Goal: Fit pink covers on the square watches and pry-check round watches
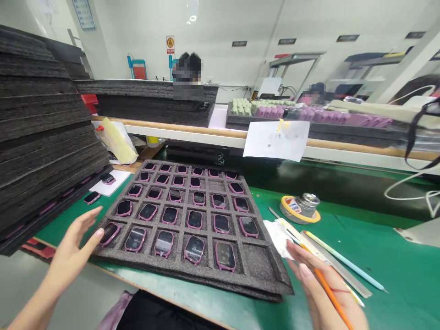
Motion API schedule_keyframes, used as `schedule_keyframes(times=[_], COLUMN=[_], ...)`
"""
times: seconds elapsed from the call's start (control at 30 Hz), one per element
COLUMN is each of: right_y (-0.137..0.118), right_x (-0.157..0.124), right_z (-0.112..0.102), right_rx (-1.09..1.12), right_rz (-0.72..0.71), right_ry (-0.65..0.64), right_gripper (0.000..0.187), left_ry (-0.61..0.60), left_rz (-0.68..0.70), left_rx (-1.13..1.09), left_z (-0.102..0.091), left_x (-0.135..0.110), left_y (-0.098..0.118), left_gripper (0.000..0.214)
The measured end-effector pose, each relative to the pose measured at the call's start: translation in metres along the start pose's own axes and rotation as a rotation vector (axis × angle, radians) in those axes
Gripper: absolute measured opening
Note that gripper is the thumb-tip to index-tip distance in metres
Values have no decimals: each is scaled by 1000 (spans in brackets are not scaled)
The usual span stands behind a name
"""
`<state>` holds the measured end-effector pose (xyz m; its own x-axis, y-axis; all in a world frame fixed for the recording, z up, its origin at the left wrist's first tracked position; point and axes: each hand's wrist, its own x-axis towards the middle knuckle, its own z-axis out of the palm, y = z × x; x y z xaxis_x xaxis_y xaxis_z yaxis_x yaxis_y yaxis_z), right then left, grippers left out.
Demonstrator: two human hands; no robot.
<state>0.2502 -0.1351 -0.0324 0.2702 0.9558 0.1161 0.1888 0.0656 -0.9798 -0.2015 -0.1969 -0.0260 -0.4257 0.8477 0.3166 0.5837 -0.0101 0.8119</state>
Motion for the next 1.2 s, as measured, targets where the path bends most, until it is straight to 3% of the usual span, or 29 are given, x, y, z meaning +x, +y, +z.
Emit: schedule_keyframes(times=[0.07,0.17,0.33,0.63,0.7,0.8,0.9,1.0,1.1,1.2], right_y=[5,15,29,37,36,35,31,24,5,-23], right_x=[7,13,30,77,81,91,111,133,138,125], right_z=[27,54,65,110,110,89,55,32,37,64], right_rx=[174,253,214,41,-23,-175,-388,-599,-750,-819], right_rz=[221,287,190,-23,-74,-166,-289,-421,-539,-651], right_ry=[101,211,213,60,4,-98,-203,-267,-313,-407], right_gripper=[58,61,48,55,55,50,37,26,33,40], left_ry=[67,113,163,86,71,58,73,-73,-310,-345], left_rz=[-136,-187,-192,-99,-66,4,133,313,543,544], left_rx=[-104,-209,-274,-235,-165,-15,129,207,398,507], left_z=[19,33,38,55,52,43,39,50,69,83], left_x=[7,10,28,120,133,141,134,120,112,115], left_y=[-15,-27,-32,-42,-44,-40,-20,10,34,45], left_gripper=[59,53,52,60,57,51,48,29,29,29])
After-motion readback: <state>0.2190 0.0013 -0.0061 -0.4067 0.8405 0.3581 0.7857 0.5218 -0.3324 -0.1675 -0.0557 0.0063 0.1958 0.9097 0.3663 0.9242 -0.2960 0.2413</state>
